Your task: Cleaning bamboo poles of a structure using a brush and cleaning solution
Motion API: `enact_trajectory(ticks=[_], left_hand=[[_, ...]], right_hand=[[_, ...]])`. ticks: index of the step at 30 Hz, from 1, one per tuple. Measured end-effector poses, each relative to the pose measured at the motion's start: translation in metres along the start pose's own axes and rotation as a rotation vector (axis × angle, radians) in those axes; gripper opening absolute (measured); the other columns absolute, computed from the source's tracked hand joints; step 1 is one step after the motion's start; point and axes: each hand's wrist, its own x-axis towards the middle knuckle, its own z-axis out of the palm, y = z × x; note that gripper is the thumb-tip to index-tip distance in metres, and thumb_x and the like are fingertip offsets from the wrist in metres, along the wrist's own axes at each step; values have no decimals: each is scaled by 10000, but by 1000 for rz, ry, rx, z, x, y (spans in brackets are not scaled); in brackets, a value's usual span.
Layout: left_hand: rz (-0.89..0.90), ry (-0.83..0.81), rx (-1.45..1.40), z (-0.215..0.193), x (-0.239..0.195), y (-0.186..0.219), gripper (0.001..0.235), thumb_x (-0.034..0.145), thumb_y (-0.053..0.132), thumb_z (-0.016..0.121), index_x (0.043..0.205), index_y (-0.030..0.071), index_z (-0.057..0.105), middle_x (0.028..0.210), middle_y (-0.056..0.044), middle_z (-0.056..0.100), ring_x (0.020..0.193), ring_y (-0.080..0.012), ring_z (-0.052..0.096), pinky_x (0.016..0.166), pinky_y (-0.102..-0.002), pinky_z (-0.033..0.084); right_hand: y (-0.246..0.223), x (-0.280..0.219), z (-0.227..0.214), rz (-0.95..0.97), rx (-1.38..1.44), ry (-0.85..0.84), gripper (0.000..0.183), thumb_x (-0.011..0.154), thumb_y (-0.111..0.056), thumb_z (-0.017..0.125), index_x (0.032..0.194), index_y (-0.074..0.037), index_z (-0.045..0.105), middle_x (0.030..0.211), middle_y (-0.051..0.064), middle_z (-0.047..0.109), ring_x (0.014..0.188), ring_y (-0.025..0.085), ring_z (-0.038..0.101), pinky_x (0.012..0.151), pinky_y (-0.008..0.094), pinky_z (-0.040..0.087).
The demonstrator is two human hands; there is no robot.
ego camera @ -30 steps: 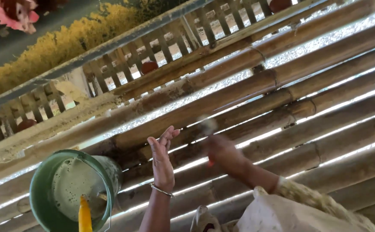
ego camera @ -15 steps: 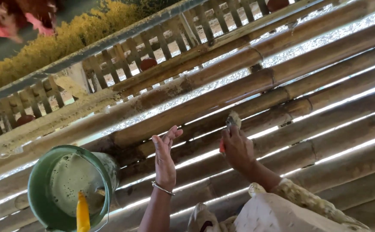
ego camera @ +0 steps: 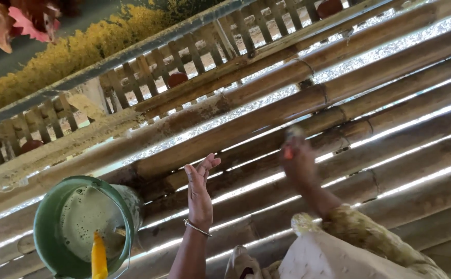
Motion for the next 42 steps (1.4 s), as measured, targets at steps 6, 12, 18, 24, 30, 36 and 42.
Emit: enact_trajectory(ticks=[6, 12, 18, 24, 30, 36, 42], left_hand=[[-26, -33, 1, 9, 1, -4, 855, 929, 580, 16, 1319, -11, 496, 1191, -234, 569, 1307, -386, 359, 1128, -504, 169], [-12, -2, -5, 0, 1, -4, 855, 927, 588, 23, 1318, -6, 498, 1200, -233, 564, 1309, -383, 356, 1127, -502, 171], [-22, -2, -13, 2, 2, -8, 850, 927, 587, 25, 1320, 2, 499, 1201, -215, 568, 1308, -362, 370, 1130, -483, 169], [-32, 47, -21, -11, 0, -4, 849, 929, 586, 29, 1318, -4, 501, 1211, -225, 558, 1318, -367, 350, 1132, -489, 165], [-11, 56, -34, -17, 0, -18, 869, 923, 610, 28, 1318, 1, 505, 1183, -209, 563, 1292, -354, 377, 1130, -487, 167], [-16, 87, -33, -26, -2, -19, 834, 941, 576, 35, 1312, -1, 509, 1184, -210, 567, 1301, -357, 374, 1130, -485, 172], [-32, 92, -34, -23, -2, -17, 867, 924, 595, 14, 1318, -2, 504, 1193, -218, 577, 1298, -360, 391, 1132, -477, 175]], right_hand=[[-66, -30, -17, 73, 543, -175, 46, 777, -224, 677, 765, -257, 647, 756, -52, 623, 657, 219, 672, 558, 320, 541], [-4, 8, -9, -15, 61, -78, 82, 867, -269, 580, 862, -188, 590, 892, 54, 609, 646, 349, 650, 576, 468, 518], [-48, -88, 74, -506, 418, -309, 95, 806, -155, 600, 872, -97, 636, 966, 168, 591, 839, 369, 622, 707, 445, 490], [-20, -18, 35, -736, -336, -81, 142, 798, -36, 470, 826, -51, 609, 795, 166, 571, 754, 331, 550, 626, 474, 424], [-91, -39, 25, -913, 139, -675, 237, 746, -392, 659, 662, -174, 702, 713, 105, 636, 679, 342, 612, 532, 434, 464], [-98, -34, 13, -856, -167, -531, 280, 652, -388, 696, 712, -119, 649, 722, 104, 534, 604, 276, 545, 389, 424, 418], [-101, -68, 23, -904, -45, -257, 144, 673, -147, 648, 805, -93, 635, 759, 172, 559, 611, 308, 579, 447, 387, 461]])
